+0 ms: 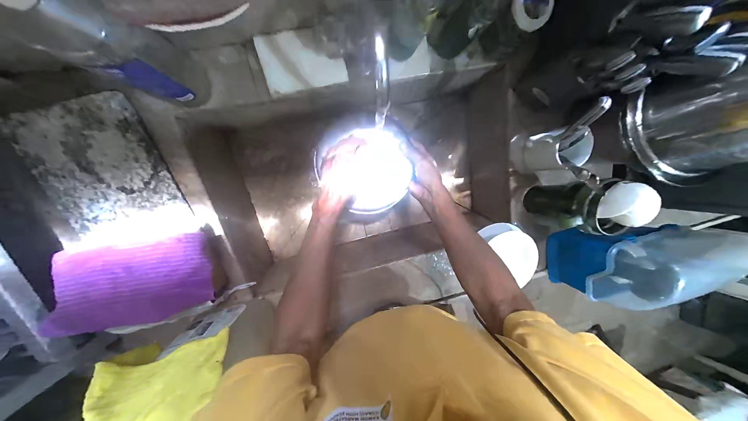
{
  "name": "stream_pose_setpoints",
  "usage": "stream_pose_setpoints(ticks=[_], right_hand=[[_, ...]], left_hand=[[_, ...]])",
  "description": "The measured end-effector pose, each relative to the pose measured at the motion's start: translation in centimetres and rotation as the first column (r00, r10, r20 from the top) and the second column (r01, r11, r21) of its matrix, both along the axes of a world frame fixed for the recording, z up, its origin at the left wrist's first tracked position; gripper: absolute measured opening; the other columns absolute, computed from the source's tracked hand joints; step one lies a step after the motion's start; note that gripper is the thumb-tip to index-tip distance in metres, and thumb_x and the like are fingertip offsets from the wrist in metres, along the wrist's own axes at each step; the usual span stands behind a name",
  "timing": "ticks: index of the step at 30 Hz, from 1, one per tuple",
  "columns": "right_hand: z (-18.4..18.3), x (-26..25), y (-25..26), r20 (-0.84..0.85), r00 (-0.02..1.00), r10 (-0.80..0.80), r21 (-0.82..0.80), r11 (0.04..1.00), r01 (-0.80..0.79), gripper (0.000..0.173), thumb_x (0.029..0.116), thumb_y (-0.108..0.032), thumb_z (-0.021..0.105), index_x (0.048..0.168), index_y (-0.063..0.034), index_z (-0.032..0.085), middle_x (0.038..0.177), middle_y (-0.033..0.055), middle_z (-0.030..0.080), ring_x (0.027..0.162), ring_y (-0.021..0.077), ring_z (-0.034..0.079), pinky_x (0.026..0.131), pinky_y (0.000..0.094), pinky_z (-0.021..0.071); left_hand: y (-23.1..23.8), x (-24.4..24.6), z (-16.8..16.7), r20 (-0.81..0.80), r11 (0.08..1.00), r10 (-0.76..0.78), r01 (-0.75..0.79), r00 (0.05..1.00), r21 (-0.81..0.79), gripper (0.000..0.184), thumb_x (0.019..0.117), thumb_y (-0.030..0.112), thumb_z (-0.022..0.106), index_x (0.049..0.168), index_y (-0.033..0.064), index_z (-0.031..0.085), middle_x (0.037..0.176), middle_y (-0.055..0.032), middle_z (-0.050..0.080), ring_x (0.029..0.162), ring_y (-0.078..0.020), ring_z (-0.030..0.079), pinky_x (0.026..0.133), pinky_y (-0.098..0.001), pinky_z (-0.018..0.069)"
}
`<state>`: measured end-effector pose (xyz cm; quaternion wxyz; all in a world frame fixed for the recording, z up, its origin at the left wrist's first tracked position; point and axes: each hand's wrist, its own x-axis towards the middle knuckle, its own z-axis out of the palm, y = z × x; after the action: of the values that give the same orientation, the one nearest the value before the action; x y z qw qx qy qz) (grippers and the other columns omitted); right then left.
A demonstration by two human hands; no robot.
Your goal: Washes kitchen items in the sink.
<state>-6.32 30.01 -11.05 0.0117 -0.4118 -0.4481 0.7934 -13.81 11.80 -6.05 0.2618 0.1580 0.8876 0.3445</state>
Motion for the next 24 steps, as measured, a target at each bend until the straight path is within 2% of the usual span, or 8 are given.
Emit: stream_pose_setpoints(ticks=[5, 10, 12, 15, 19, 21, 23, 24], right_hand=[[-1.4, -3.3, -0.6, 0.038, 0.971, 0.236, 0.065, 0.969, -0.238, 0.041, 0.1025, -0.040, 0.061, 0.131, -0.0105, 0.065, 0.118, 0.0094, 0.071, 0.107, 0.0202, 0.068, 0.092, 0.0432, 0.0580], [-1.1, -5.3, -2.0, 0.020, 0.953, 0.301, 0.064, 0.951, -0.302, 0.037, 0.1045, -0.040, 0.057, 0.117, -0.0080, 0.070, 0.097, 0.0073, 0.071, 0.085, 0.0161, 0.068, 0.074, 0.0370, 0.0585], [-0.9, -4.8, -1.8, 0.015, 0.930, 0.367, 0.028, 0.930, -0.368, 0.038, 0.1050, -0.040, 0.055, 0.123, -0.0085, 0.067, 0.099, 0.0066, 0.070, 0.084, 0.0147, 0.066, 0.072, 0.0351, 0.0576], [0.7, -2.9, -1.2, -0.014, 0.876, 0.483, -0.002, 0.876, -0.483, 0.039, 0.1008, -0.025, 0.065, 0.134, -0.0057, 0.058, 0.110, 0.0095, 0.070, 0.096, 0.0168, 0.068, 0.085, 0.0383, 0.0593], [4.2, 0.2, -0.7, 0.043, 0.880, 0.473, 0.217, 0.855, -0.470, 0.044, 0.0896, -0.023, 0.077, 0.128, -0.0068, 0.065, 0.111, 0.0097, 0.073, 0.101, 0.0176, 0.070, 0.091, 0.0407, 0.0598], [5.9, 1.5, -0.3, 0.116, 0.863, 0.492, 0.360, 0.789, -0.498, 0.035, 0.0896, -0.029, 0.077, 0.119, -0.0113, 0.069, 0.101, 0.0058, 0.073, 0.091, 0.0154, 0.070, 0.081, 0.0395, 0.0597], [8.7, 2.9, -0.4, 0.143, 0.818, 0.557, 0.486, 0.680, -0.549, 0.025, 0.0939, -0.027, 0.072, 0.114, -0.0135, 0.070, 0.093, 0.0050, 0.069, 0.079, 0.0148, 0.065, 0.068, 0.0375, 0.0554], [9.6, 3.1, -0.4, 0.144, 0.790, 0.596, 0.543, 0.620, -0.567, 0.024, 0.0949, -0.024, 0.072, 0.115, -0.0111, 0.070, 0.093, 0.0066, 0.070, 0.078, 0.0158, 0.066, 0.070, 0.0391, 0.0568]], left_hand=[[-0.5, 2.2, 1.0, -0.116, 0.970, 0.066, -0.091, 0.991, -0.227, 0.055, 0.0798, 0.043, 0.078, 0.122, 0.0089, 0.068, 0.111, -0.0196, 0.071, 0.103, -0.0412, 0.069, 0.085, -0.0634, 0.0543], [-1.5, 3.4, -0.1, -0.303, 0.959, 0.178, -0.233, 0.936, -0.158, 0.053, 0.0803, 0.042, 0.078, 0.115, 0.0027, 0.070, 0.112, -0.0193, 0.072, 0.102, -0.0384, 0.071, 0.084, -0.0597, 0.0558], [-1.9, 3.6, -0.7, -0.286, 0.956, 0.220, -0.264, 0.933, -0.127, 0.055, 0.0810, 0.041, 0.078, 0.118, 0.0018, 0.068, 0.114, -0.0207, 0.071, 0.104, -0.0393, 0.070, 0.086, -0.0601, 0.0553], [-3.1, 3.1, -1.1, -0.136, 0.968, 0.205, -0.221, 0.969, -0.118, 0.054, 0.0812, 0.044, 0.077, 0.119, 0.0059, 0.069, 0.110, -0.0201, 0.072, 0.104, -0.0391, 0.070, 0.088, -0.0634, 0.0546], [-4.1, -0.4, 0.0, 0.040, 0.997, 0.059, -0.057, 0.997, -0.057, 0.048, 0.0948, 0.057, 0.062, 0.114, 0.0158, 0.075, 0.110, -0.0084, 0.074, 0.105, -0.0257, 0.070, 0.094, -0.0559, 0.0543], [-3.0, -3.8, 1.9, 0.059, 0.980, 0.197, -0.196, 0.979, -0.024, 0.058, 0.1029, 0.059, 0.048, 0.117, 0.0091, 0.074, 0.111, -0.0140, 0.074, 0.104, -0.0292, 0.072, 0.096, -0.0579, 0.0550], [-1.4, -7.9, 3.5, 0.055, 0.937, 0.348, -0.349, 0.936, 0.002, 0.066, 0.1058, 0.059, 0.037, 0.115, 0.0031, 0.071, 0.102, -0.0170, 0.074, 0.088, -0.0309, 0.073, 0.082, -0.0563, 0.0596], [-0.5, -10.1, 4.2, 0.058, 0.921, 0.388, -0.390, 0.920, 0.013, 0.068, 0.1060, 0.060, 0.035, 0.115, 0.0017, 0.069, 0.101, -0.0179, 0.073, 0.086, -0.0313, 0.072, 0.080, -0.0554, 0.0593]])
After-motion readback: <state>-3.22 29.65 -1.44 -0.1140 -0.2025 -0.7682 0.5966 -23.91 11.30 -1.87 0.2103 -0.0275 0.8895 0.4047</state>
